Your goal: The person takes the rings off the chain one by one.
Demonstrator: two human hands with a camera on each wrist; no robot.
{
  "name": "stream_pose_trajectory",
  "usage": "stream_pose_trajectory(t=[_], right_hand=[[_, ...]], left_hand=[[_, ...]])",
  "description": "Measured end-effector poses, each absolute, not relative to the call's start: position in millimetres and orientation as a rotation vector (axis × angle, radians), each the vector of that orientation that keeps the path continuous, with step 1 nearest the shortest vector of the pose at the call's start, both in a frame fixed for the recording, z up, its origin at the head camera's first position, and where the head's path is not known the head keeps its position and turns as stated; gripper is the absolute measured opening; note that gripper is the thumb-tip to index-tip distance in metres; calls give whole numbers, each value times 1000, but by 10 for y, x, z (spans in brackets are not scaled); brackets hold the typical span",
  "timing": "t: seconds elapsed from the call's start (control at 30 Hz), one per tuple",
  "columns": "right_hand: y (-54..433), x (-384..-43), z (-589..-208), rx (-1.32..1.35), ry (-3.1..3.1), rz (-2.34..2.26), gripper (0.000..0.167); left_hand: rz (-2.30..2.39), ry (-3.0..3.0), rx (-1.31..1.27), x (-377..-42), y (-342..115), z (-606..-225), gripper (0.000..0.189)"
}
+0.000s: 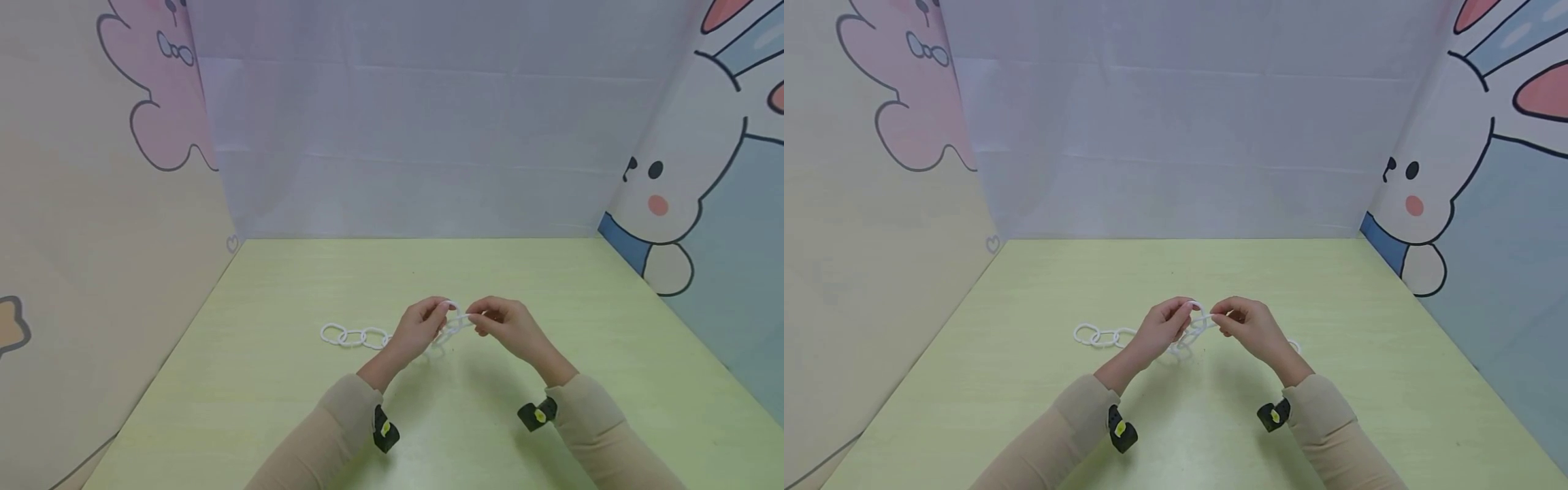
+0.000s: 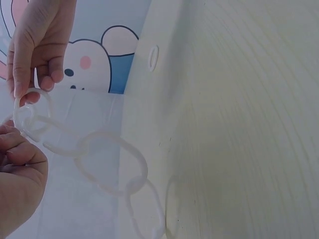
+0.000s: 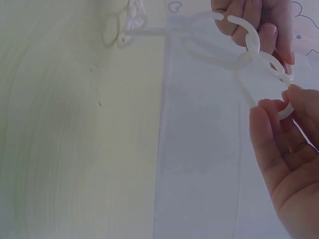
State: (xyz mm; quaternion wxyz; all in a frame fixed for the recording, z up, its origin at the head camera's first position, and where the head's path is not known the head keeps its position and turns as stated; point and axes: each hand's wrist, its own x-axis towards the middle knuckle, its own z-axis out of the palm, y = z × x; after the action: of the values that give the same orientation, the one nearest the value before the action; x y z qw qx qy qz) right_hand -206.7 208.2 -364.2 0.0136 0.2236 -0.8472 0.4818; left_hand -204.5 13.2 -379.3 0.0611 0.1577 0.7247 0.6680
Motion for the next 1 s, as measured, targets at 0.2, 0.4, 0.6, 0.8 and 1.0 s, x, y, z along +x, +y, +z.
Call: stream_pose_trajectory(t=[0.2,0.4,0.6,0.8,1.0], right_hand=[[2078,-2073,-3649,701,-2640,1498,13],[2079,-2071,-3655,701,-2644,1516,14],[2083,-2068,-3650,712,-2637,1530,13],[2090,-2071,-3650,712,-2637,1548,13],[2100,-2082,-3665,706,-2644,1564,14]], left_hand=[[1952,2269,455,-2096,154,-3899,21],[1908,2311,418,-2086,172,-3889,17],[1904,2302,435,-1921,152,-3620,15],[1918,2263,438,-1885,136,-3541,17],[1923,2254,454,-1923,147,-3595,17]])
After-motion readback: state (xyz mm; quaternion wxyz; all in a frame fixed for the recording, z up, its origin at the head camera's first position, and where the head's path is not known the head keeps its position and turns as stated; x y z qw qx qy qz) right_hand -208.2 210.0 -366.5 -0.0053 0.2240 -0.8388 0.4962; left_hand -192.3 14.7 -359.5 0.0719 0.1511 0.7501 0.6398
